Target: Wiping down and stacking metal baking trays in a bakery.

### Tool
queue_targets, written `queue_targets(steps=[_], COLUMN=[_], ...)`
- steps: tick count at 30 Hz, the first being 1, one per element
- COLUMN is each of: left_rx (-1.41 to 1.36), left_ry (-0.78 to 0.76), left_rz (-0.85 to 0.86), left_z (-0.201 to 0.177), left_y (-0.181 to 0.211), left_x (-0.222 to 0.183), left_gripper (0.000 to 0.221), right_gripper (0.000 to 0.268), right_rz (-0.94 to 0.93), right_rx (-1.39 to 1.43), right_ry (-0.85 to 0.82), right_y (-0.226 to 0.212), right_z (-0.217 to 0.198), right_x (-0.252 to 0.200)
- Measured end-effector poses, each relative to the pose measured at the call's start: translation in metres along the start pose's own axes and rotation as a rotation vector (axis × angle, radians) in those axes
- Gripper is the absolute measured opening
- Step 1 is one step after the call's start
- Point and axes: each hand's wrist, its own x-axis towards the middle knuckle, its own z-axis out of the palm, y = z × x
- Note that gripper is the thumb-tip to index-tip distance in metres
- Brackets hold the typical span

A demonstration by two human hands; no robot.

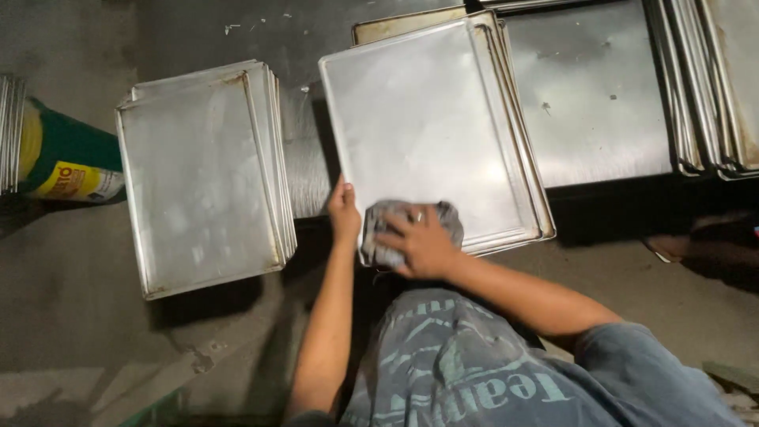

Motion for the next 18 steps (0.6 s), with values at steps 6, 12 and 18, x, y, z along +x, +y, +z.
queue_targets(steps=[6, 12, 18], left_rx=[-0.187, -0.201, 0.021], left_ry=[-0.044, -0.104, -0.052], left_rz=[-0.041, -0.105, -0.047], left_z=[0.015, 0.019, 0.018], left_y=[-0.008, 0.039, 0.047], left_x=[-0.009, -0.017, -0.021], left_gripper=[0.048, 0.050, 0.047], right_gripper=[0.068, 0.050, 0.054], right_rz=[-0.132, -0.034, 0.097], right_rx=[0.020, -0.160, -0.102], right_ry=[0.037, 0.373, 0.348], right_y=[0.060, 0.190, 0.135], right_z=[0.028, 0.013, 0.008], right_x=[0.073, 0.255, 0.202])
